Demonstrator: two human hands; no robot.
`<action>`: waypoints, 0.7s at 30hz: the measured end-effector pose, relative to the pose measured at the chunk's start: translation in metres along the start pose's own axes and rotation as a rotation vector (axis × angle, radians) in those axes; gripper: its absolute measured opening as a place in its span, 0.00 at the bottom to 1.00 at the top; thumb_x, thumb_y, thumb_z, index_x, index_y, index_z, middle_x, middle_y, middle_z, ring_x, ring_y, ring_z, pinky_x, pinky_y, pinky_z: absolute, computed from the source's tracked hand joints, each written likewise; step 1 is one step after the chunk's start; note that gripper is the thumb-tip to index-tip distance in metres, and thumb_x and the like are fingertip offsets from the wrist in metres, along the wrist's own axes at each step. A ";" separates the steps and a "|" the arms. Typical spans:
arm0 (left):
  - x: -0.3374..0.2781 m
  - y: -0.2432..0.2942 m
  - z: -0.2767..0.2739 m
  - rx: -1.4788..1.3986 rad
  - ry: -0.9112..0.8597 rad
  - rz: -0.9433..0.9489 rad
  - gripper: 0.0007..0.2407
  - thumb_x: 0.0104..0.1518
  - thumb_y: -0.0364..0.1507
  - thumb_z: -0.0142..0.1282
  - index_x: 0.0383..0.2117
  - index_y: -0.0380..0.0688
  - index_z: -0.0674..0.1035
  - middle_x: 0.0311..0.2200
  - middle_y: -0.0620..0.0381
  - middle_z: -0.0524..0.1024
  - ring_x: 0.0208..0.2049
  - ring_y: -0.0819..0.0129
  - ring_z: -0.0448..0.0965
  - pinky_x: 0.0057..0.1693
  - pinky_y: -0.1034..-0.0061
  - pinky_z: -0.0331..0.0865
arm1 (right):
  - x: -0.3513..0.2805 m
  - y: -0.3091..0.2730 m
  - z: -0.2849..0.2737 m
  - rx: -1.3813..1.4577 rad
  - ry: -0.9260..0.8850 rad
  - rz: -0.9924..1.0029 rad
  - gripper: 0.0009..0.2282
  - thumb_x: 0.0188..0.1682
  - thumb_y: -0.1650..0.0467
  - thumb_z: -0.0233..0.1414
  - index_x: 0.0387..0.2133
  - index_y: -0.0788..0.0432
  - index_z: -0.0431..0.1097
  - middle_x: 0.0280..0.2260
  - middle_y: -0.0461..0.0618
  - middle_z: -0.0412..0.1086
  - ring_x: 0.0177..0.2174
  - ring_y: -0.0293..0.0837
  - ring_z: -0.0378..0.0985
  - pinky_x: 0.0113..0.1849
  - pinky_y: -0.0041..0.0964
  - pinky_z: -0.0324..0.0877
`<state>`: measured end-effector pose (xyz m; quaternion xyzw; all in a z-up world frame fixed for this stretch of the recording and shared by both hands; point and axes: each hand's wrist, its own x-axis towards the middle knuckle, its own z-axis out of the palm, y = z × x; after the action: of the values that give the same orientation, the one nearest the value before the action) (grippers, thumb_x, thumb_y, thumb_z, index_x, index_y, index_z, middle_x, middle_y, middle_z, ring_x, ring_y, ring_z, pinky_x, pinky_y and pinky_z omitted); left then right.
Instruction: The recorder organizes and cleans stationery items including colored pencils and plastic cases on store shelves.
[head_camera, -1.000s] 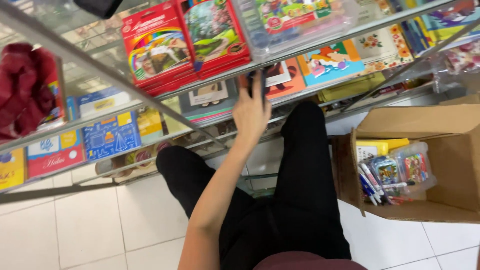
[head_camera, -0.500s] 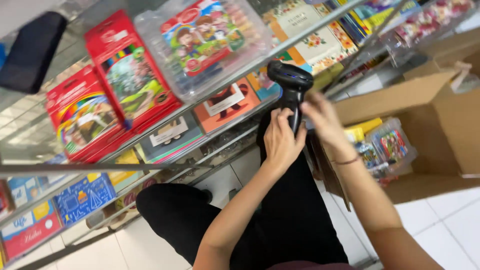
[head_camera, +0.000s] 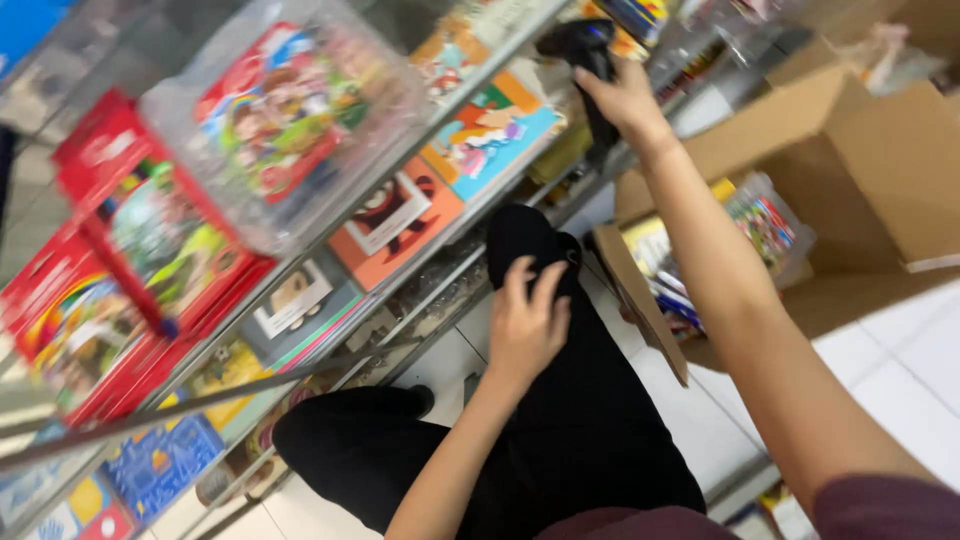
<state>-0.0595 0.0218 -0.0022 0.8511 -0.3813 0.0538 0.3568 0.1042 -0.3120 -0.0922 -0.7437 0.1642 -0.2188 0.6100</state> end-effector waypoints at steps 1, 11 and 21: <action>-0.008 -0.003 -0.004 0.017 -0.050 -0.074 0.21 0.56 0.28 0.62 0.57 0.52 0.74 0.57 0.41 0.67 0.48 0.49 0.77 0.53 0.60 0.72 | 0.014 0.007 -0.003 -0.038 0.004 -0.180 0.14 0.51 0.70 0.61 0.48 0.65 0.73 0.41 0.48 0.77 0.39 0.37 0.76 0.44 0.36 0.73; -0.056 -0.028 0.000 0.024 -0.131 -0.220 0.21 0.55 0.26 0.61 0.57 0.45 0.73 0.57 0.35 0.64 0.49 0.41 0.76 0.49 0.59 0.74 | 0.067 0.068 0.044 -0.416 0.235 0.140 0.18 0.43 0.61 0.66 0.39 0.62 0.78 0.39 0.61 0.78 0.39 0.53 0.82 0.45 0.44 0.75; 0.004 -0.001 0.052 -0.092 -0.170 -0.063 0.18 0.56 0.24 0.60 0.54 0.42 0.74 0.55 0.40 0.67 0.51 0.44 0.75 0.53 0.60 0.72 | -0.120 0.054 -0.117 -0.005 0.702 -0.037 0.06 0.58 0.71 0.54 0.43 0.62 0.76 0.37 0.51 0.75 0.35 0.39 0.75 0.38 0.33 0.71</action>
<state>-0.0651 -0.0138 -0.0394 0.8468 -0.3853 -0.0476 0.3635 -0.0578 -0.3590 -0.1413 -0.6275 0.3509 -0.4720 0.5102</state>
